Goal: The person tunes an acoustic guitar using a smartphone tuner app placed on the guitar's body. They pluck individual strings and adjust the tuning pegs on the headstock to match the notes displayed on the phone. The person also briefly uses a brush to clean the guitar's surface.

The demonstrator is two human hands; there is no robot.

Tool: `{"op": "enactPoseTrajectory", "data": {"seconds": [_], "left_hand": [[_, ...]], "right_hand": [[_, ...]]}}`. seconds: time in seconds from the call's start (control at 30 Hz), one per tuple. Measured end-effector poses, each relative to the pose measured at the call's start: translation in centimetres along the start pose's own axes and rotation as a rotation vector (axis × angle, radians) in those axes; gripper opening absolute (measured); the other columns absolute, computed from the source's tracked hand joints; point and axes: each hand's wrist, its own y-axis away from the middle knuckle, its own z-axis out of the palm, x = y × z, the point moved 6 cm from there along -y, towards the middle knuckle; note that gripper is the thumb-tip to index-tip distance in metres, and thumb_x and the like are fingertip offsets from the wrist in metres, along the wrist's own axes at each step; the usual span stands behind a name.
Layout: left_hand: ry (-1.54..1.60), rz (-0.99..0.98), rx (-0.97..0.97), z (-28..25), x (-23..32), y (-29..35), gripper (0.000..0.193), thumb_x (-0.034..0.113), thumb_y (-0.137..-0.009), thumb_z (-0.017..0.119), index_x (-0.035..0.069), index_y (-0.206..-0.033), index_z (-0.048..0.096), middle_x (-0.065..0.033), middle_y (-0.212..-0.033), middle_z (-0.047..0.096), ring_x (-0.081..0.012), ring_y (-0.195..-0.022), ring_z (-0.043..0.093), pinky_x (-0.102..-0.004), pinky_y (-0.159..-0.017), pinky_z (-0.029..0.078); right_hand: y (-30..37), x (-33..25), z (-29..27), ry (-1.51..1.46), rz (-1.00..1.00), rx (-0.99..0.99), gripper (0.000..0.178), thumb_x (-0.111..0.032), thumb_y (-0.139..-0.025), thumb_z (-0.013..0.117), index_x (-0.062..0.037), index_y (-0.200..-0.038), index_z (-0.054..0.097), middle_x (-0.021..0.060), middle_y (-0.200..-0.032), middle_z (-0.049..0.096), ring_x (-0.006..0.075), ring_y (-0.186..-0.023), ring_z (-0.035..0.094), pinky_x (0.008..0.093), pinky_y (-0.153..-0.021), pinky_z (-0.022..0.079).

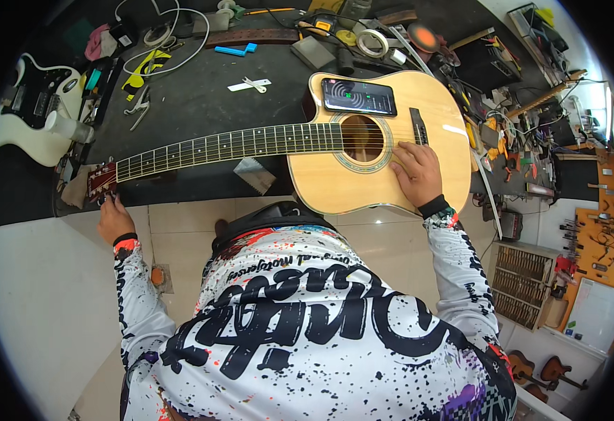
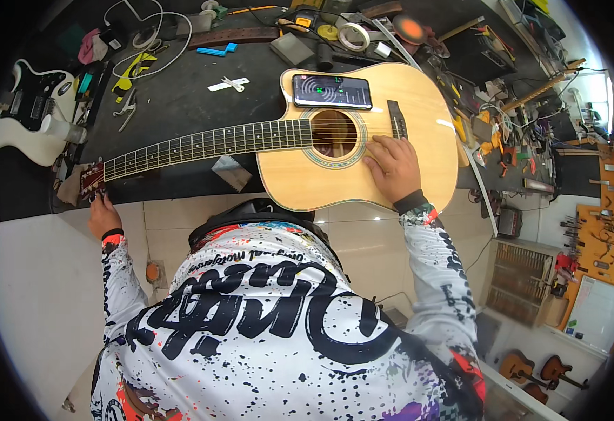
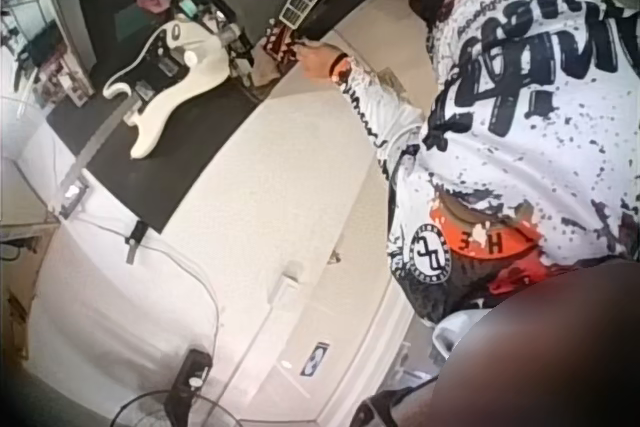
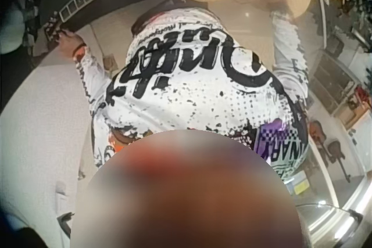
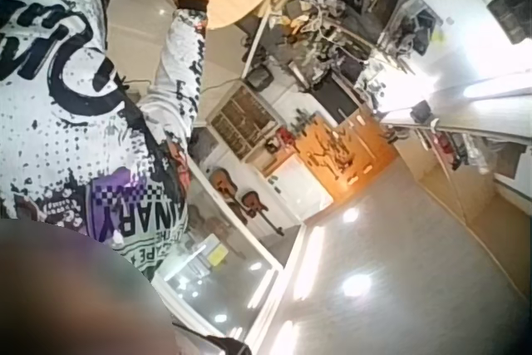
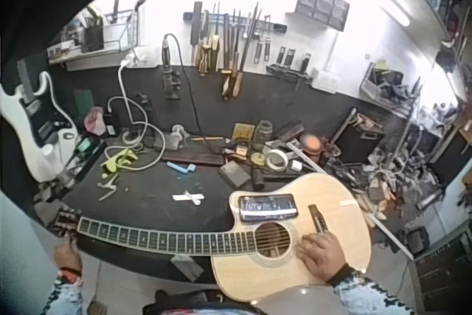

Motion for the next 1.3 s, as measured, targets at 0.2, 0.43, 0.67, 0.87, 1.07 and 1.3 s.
{"op": "enactPoseTrajectory", "data": {"seconds": [0.2,0.43,0.67,0.87,1.07,1.3], "left_hand": [[0.141,-0.128,-0.038,-0.7,0.4,0.1,0.033,0.036,-0.092,0.066,0.009,-0.110,0.070,-0.0090,-0.100,0.071,-0.0291,-0.087,0.069,-0.0416,-0.070,0.054],[0.099,-0.059,-0.036,0.6,-0.4,0.0,0.028,0.032,-0.093,0.064,0.010,-0.108,0.068,-0.0083,-0.103,0.071,-0.0291,-0.089,0.069,-0.0423,-0.072,0.054],[-0.048,0.004,-0.056,0.9,-0.1,0.1,0.025,0.031,-0.094,0.061,0.013,-0.111,0.067,-0.0020,-0.101,0.071,-0.0242,-0.087,0.069,-0.0382,-0.070,0.049],[-0.140,0.042,-0.017,0.8,0.4,0.2,0.021,0.030,-0.095,0.060,0.014,-0.106,0.069,-0.0024,-0.091,0.072,-0.0242,-0.081,0.069,-0.0377,-0.067,0.048],[0.110,-0.172,-0.036,1.8,-0.2,0.1,0.024,0.028,-0.097,0.057,0.009,-0.099,0.072,-0.0096,-0.094,0.073,-0.0310,-0.083,0.069,-0.0444,-0.071,0.052],[0.291,-0.301,-0.112,3.2,-1.3,0.3,0.037,0.034,-0.099,0.050,0.005,-0.104,0.072,-0.0167,-0.101,0.071,-0.0382,-0.092,0.067,-0.0464,-0.078,0.053]], "right_hand": [[-0.2,0.4,-0.2,-0.009,-0.010,-0.016,0.021,-0.019,-0.082,0.075,-0.0096,-0.100,0.070,0.0085,-0.110,0.067,0.0299,-0.103,0.061,0.0487,-0.099,0.044],[-0.2,0.4,0.0,-0.031,0.054,-0.014,0.021,-0.021,-0.082,0.075,-0.0096,-0.098,0.070,0.0078,-0.110,0.068,0.0300,-0.104,0.061,0.0505,-0.102,0.042],[-0.3,0.4,0.0,-0.038,0.051,-0.025,0.024,-0.018,-0.080,0.077,-0.0063,-0.100,0.069,0.0112,-0.112,0.067,0.0322,-0.105,0.061,0.0469,-0.099,0.043],[-0.3,0.4,0.0,-0.037,0.042,-0.011,0.025,-0.017,-0.080,0.077,-0.0065,-0.101,0.069,0.0107,-0.112,0.067,0.0325,-0.105,0.061,0.0458,-0.097,0.044],[-0.1,0.4,0.1,-0.045,0.056,-0.011,0.026,-0.016,-0.080,0.077,-0.0067,-0.103,0.069,0.0106,-0.113,0.067,0.0329,-0.105,0.060,0.0451,-0.096,0.045],[-0.3,0.2,0.1,-0.035,0.058,-0.014,0.030,-0.015,-0.081,0.076,-0.0075,-0.109,0.069,0.0102,-0.113,0.067,0.0327,-0.103,0.060,0.0444,-0.094,0.045]]}}
